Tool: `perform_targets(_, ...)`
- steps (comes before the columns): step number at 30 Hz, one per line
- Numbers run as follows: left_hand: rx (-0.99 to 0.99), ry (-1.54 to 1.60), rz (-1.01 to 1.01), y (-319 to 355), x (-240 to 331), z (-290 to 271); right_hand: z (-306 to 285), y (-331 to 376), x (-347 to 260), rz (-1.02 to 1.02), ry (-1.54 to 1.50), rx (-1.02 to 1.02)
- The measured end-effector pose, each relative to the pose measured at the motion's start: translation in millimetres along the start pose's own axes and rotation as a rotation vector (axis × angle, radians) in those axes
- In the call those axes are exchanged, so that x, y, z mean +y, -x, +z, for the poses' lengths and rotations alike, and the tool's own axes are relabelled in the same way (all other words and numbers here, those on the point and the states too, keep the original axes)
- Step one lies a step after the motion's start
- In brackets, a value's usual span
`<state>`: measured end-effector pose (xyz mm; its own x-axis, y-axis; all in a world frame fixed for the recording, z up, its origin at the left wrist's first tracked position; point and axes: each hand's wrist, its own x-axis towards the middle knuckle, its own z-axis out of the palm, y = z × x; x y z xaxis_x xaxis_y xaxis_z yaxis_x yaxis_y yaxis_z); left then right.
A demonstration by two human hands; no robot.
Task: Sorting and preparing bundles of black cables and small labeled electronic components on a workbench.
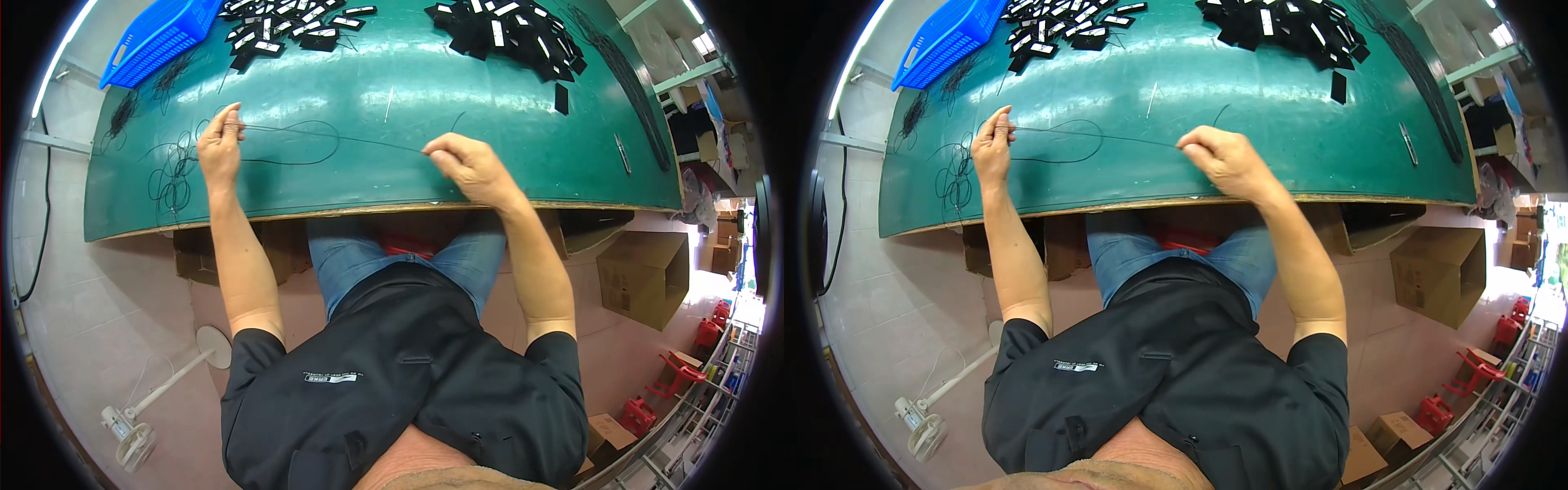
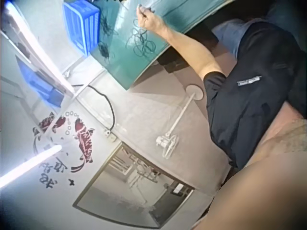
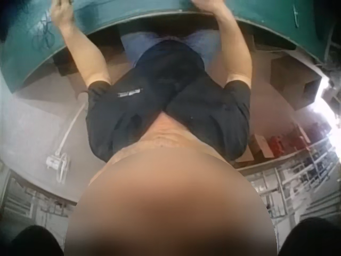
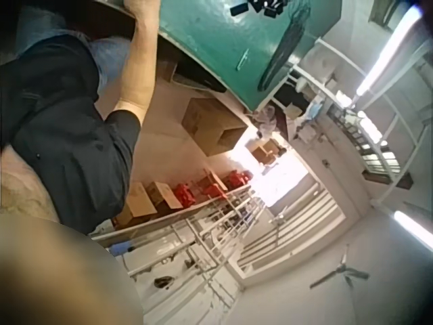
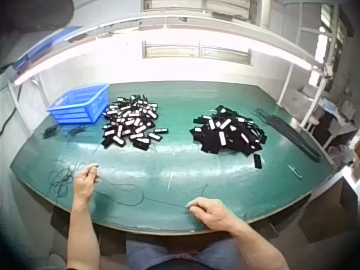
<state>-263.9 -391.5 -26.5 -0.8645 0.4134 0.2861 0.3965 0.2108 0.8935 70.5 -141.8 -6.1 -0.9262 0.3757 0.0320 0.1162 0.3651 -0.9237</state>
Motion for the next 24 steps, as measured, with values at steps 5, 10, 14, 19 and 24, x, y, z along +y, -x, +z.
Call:
perform_targets(5, 0.072, -0.191, -0.010, -26, -27, -31, -29, 13, 18, -0.056, 0.281, 0.188)
perform_targets(10, 0.100, -0.378, 0.112, -43, -52, -50, -26, 12, 22, -0.101, 0.347, 0.277)
perform_targets(14, 0.072, -0.628, 0.311, -32, -42, -50, -14, 4, 22, -0.092, 0.385, 0.310)
perform_targets(19, -0.068, -0.468, 0.602, 42, 67, 22, 14, -14, 4, -0.255, 0.383, 0.309)
perform_targets(24, -0.468, 0.008, 0.492, 101, 96, 128, 39, -32, -9, -0.365, 0.328, 0.286)
